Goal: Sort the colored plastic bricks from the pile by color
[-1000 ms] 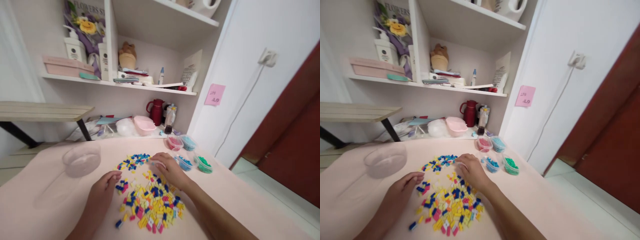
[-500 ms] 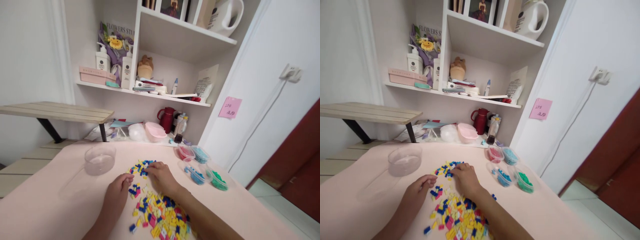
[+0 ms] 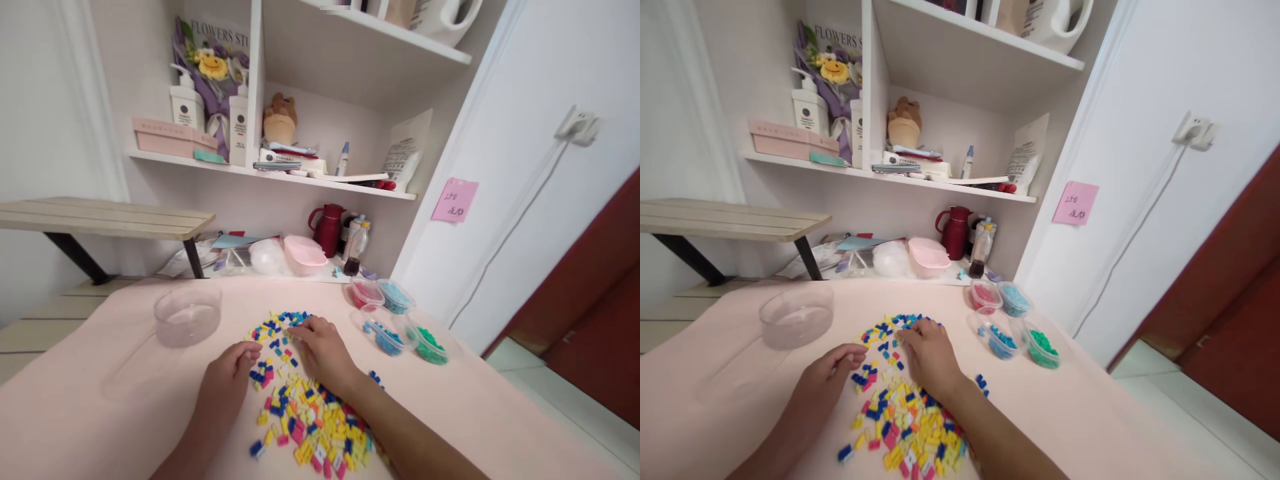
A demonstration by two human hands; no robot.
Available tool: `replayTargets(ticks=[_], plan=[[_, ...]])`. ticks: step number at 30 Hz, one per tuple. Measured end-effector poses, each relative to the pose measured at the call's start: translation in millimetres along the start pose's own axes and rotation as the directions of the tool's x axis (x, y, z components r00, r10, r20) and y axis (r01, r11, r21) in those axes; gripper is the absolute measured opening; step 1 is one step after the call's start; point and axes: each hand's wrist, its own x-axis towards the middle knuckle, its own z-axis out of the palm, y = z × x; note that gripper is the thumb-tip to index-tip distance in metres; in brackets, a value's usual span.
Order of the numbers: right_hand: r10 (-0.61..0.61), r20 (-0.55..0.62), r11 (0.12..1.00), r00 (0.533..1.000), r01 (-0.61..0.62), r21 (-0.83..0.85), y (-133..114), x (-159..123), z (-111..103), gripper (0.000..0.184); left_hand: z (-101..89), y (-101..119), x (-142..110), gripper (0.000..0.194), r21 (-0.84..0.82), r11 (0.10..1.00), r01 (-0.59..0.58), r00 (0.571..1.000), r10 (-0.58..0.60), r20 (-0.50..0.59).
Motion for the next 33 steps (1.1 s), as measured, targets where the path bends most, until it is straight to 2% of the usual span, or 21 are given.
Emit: replayTargets(ticks=[3,6,13,19,22,25,27,29,33], plan=[[-0.03,0.049,0.996,0.998,0.034,-0.087,-5,0,6,0.043,-0.1,0,0,0.031,0.015,1.0,0.0,1.0,0.0,0.021],[-0.027,0.084,0.996,0.996,0.034,-0.08,-4,1,7,0.036,-0.6,0,0,0.03,0.028,1.0,-0.01,0.999,0.009,0.037],[0.018,0.079,0.999,0.997,-0.02,0.027,-3,4,1,0.017,-0.6,-3,1,0.03,0.02,1.0,-0.018,0.999,0.018,0.027],[0.054,0.043,0.987,0.998,-0.06,0.151,-1,5,-2,0.015,-1.6,-3,3,0.032,0.04,0.999,-0.003,0.999,0.001,0.045],[0.125,0.023,0.955,0.992,-0.126,0.269,0,7,-7,0.017,-1.4,-4,3,0.034,0.045,0.999,0.009,0.999,-0.011,0.054],[0.274,0.017,0.893,0.961,-0.261,0.368,2,9,-14,0.019,-0.3,-6,3,0.035,0.04,0.999,0.023,0.998,-0.026,0.063],[0.322,0.032,0.893,0.946,-0.315,0.321,3,8,-18,0.017,0.3,-7,4,0.036,0.033,0.999,0.032,0.997,-0.035,0.07],[0.321,0.05,0.927,0.946,-0.325,0.185,2,7,-20,0.012,0.6,-7,4,0.035,0.032,0.999,0.037,0.996,-0.04,0.074],[0.326,0.106,0.945,0.939,-0.322,-0.058,-4,6,-22,0.021,0.5,-6,4,0.035,0.045,0.999,0.03,0.997,-0.033,0.073]])
